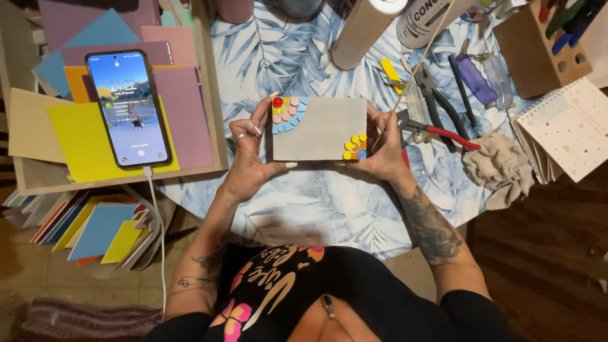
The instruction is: Decorating a small box with colorful foam shapes and cutting a red strip of material using wire cutters.
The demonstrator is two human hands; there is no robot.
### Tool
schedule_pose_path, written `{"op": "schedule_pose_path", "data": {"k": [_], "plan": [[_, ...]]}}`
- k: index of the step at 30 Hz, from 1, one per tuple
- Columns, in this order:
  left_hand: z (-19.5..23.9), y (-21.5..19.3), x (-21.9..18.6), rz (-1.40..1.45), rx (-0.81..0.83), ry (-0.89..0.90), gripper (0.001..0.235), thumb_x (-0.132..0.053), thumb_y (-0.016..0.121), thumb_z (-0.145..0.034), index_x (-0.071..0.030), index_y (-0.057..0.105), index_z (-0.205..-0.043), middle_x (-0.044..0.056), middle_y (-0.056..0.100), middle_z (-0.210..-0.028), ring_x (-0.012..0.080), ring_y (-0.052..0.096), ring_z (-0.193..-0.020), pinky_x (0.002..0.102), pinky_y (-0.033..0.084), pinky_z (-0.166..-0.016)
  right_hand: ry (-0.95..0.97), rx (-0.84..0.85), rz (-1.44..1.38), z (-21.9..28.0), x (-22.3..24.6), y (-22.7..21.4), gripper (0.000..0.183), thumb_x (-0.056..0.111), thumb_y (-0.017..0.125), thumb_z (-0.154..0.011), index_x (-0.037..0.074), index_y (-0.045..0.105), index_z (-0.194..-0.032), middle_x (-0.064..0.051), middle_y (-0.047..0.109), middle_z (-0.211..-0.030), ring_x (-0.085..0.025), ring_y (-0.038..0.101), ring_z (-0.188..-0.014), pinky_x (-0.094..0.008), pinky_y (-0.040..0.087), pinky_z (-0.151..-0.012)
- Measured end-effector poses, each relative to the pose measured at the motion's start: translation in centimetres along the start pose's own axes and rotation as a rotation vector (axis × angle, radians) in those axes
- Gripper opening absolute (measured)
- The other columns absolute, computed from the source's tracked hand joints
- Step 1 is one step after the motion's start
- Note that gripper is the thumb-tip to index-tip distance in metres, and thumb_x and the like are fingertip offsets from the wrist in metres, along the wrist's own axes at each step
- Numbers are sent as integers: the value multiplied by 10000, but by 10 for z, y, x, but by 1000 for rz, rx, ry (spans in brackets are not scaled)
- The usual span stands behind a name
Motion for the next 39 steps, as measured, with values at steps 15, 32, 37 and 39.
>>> {"op": "schedule_pose_path", "data": {"k": [15,32,37,39], "plan": [[-12,5,-6,23,-12,65,679,-87,774,-621,-141,162,-910,235,250,-1334,367,166,-1277,475,58,-1044,-41,-7,-66,-4,-1,-17,718,168,842,-487,162,226,-857,-149,485,-1084,-248,425,-1070,-324,332,-858],[25,57,-19,-364,338,-61,943,-515,657,-586,5,148,-1186,268,227,-1333,453,158,-1238,527,130,-1025,263,-215,-24,119,27,-71,790,139,860,-373,143,214,-828,-10,430,-794,-86,415,-761,-182,372,-675],[25,38,11,-909,511,-6,825,-604,266,-810,12,68,-1321,241,148,-1378,419,76,-1273,522,45,-1021,242,-242,-18,115,12,-76,767,131,852,-401,147,208,-818,9,405,-763,-67,394,-725,-156,359,-641],[22,29,20,-1109,586,-50,565,-298,313,-866,51,215,-1300,247,291,-1322,401,215,-1244,527,83,-1005,235,-256,-4,105,15,-72,784,149,858,-397,151,199,-820,7,406,-778,-65,390,-723,-165,350,-623]]}}
Point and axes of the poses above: each hand's wrist, its own z-axis away from the middle knuckle, its own y-axis out of the palm, x = y × z, the point moved 6 cm from there along -z, towards the middle knuckle
